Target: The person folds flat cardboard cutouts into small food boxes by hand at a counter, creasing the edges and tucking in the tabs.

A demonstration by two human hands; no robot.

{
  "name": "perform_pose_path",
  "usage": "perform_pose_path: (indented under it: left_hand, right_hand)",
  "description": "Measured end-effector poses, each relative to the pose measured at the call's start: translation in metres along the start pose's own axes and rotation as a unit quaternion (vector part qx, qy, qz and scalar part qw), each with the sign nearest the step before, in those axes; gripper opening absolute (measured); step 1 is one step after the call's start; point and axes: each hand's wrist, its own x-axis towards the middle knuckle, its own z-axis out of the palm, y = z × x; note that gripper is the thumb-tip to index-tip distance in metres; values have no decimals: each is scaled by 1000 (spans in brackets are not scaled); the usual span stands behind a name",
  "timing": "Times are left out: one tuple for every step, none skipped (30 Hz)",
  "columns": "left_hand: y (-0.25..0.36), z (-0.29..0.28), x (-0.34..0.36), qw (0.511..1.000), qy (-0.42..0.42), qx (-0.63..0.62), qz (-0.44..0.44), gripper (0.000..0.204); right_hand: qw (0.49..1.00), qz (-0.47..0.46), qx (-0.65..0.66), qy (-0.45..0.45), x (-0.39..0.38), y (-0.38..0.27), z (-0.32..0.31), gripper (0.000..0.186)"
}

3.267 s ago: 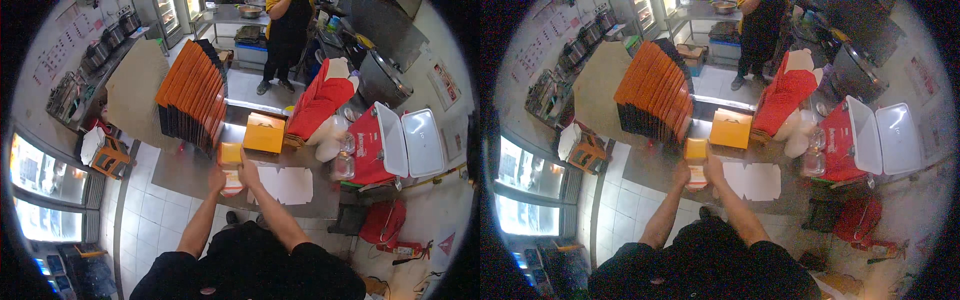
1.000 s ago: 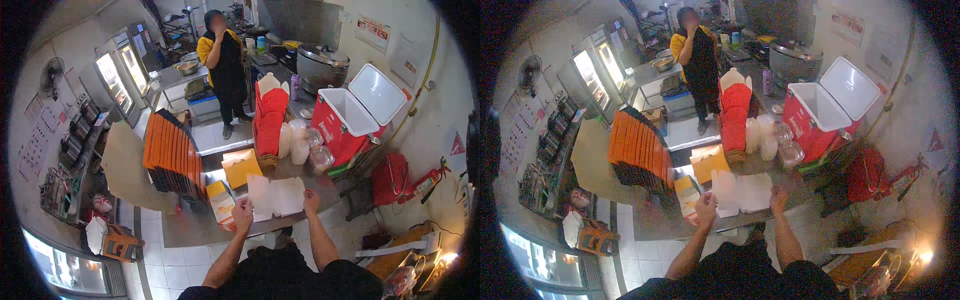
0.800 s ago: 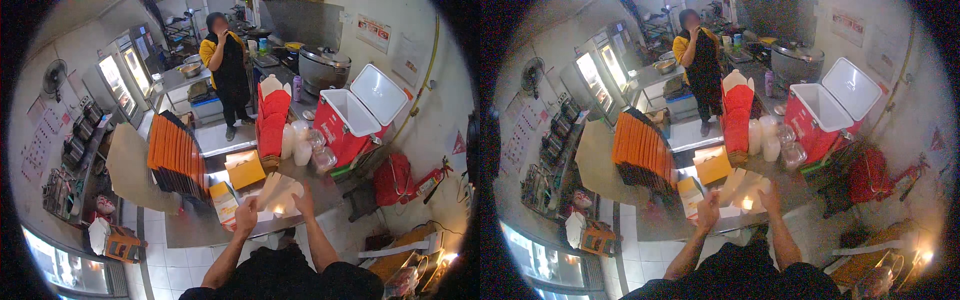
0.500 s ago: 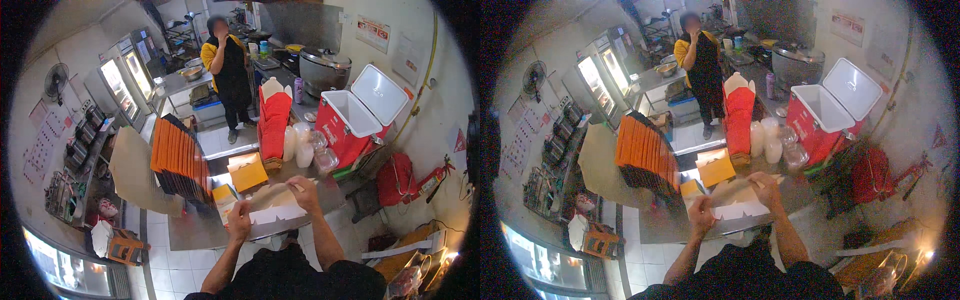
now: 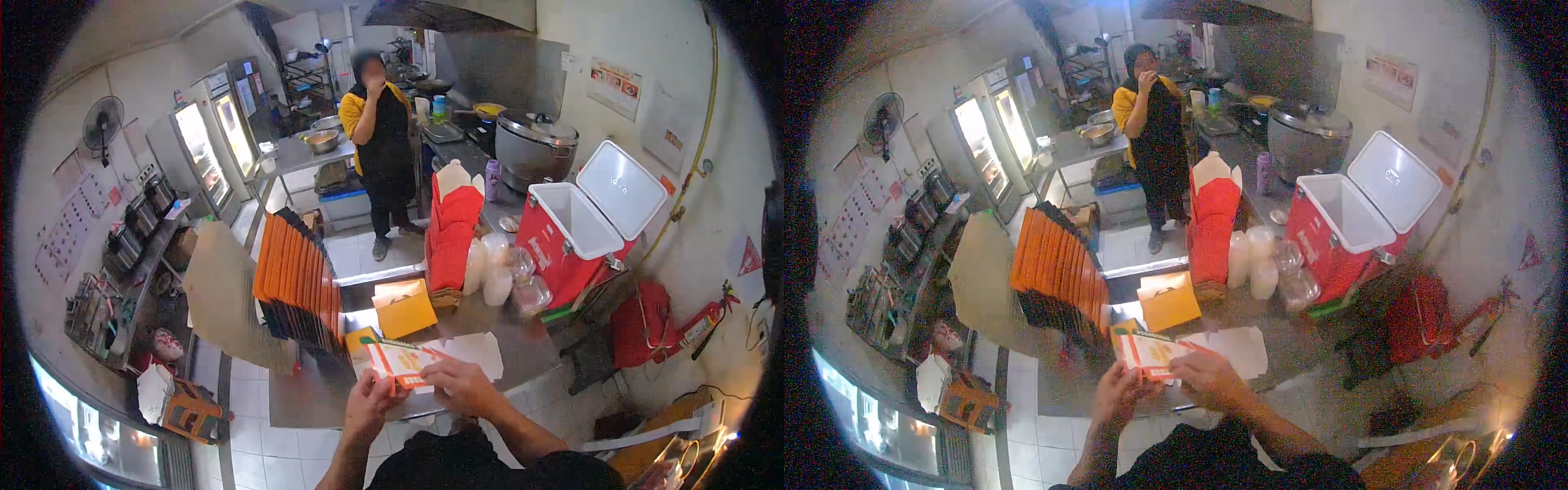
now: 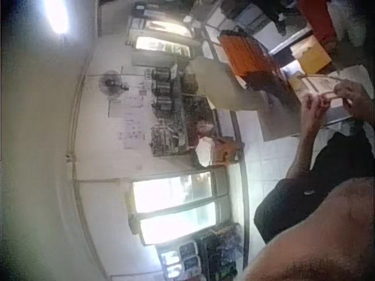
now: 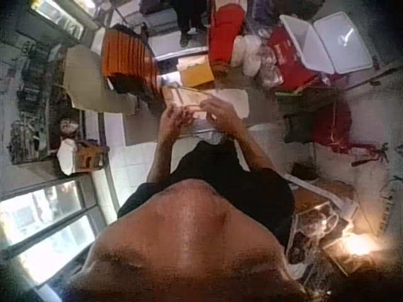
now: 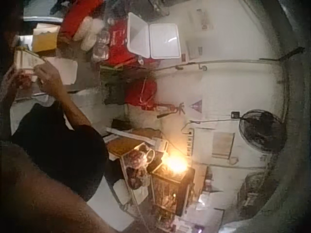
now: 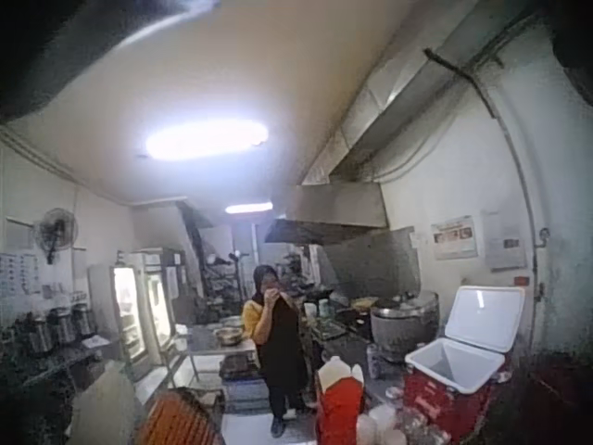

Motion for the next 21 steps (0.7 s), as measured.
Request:
perform_pose_path:
  left_hand:
    - [0, 1, -5, 998, 13, 51, 26, 28]
    - [-1, 2, -10, 998, 4, 34, 60, 20]
    - [-2, 2, -14, 997, 15, 44, 55, 20]
    - [-4, 2, -15, 985, 28, 129, 109, 18]
    - [-6, 1, -16, 962, 51, 216, 162, 15]
    - [-9, 0, -17, 963, 40, 214, 159, 15]
    - [-12, 0, -16, 954, 70, 193, 221, 13]
    - [-14, -1, -15, 942, 88, 174, 273, 13]
    - [-16, -2, -14, 939, 99, 171, 281, 13]
    - [-17, -3, -13, 859, 132, 305, 389, 14]
    - [-18, -3, -13, 750, 170, 422, 479, 16]
    - [-20, -2, -13, 746, 158, 431, 483, 16]
    - [-21, -1, -14, 742, 176, 423, 489, 11]
    - [-22, 1, -15, 729, 179, 413, 516, 8]
    - [-23, 3, -17, 739, 193, 414, 495, 8]
    - [-24, 5, -18, 726, 191, 431, 501, 7]
    - [-24, 6, -20, 719, 196, 453, 490, 7]
    - [-23, 6, -23, 712, 190, 450, 505, 7]
    - [-22, 5, -26, 737, 178, 434, 486, 8]
    - [-21, 3, -29, 763, 180, 423, 454, 11]
    - [-20, 1, -31, 762, 165, 419, 466, 11]
  right_hand:
    - [1000, -7, -6, -4, 1, -3, 0, 32]
    - [1000, -20, 8, -4, 1, -8, 2, 34]
    - [999, -29, 26, -5, 1, -14, 3, 36]
    - [998, -38, 44, 9, 2, -20, 7, 35]
    - [998, -29, 52, 16, 3, -26, 10, 35]
    - [996, 2, 90, 25, 4, -31, 11, 33]
    - [991, 24, 126, 41, 4, -35, 13, 31]
    - [991, 33, 127, 35, 5, -38, 12, 31]
    - [976, 103, 189, 26, 6, -42, 12, 30]
    - [953, 178, 244, 21, 7, -46, 12, 30]
    - [953, 172, 250, 20, 9, -50, 13, 30]
    - [945, 199, 260, 25, 10, -55, 14, 30]
    - [934, 227, 273, 23, 12, -59, 16, 31]
    - [935, 227, 270, 29, 15, -61, 19, 31]
    - [941, 205, 260, 69, 18, -62, 22, 31]
    - [944, 194, 246, 102, 20, -63, 25, 31]
    - [944, 186, 249, 109, 21, -64, 28, 31]
    - [956, 147, 228, 115, 22, -63, 30, 31]
    - [965, 107, 206, 121, 22, -62, 31, 31]
    - [965, 109, 207, 122, 23, -61, 33, 31]
    - [970, 84, 194, 120, 23, -60, 34, 31]
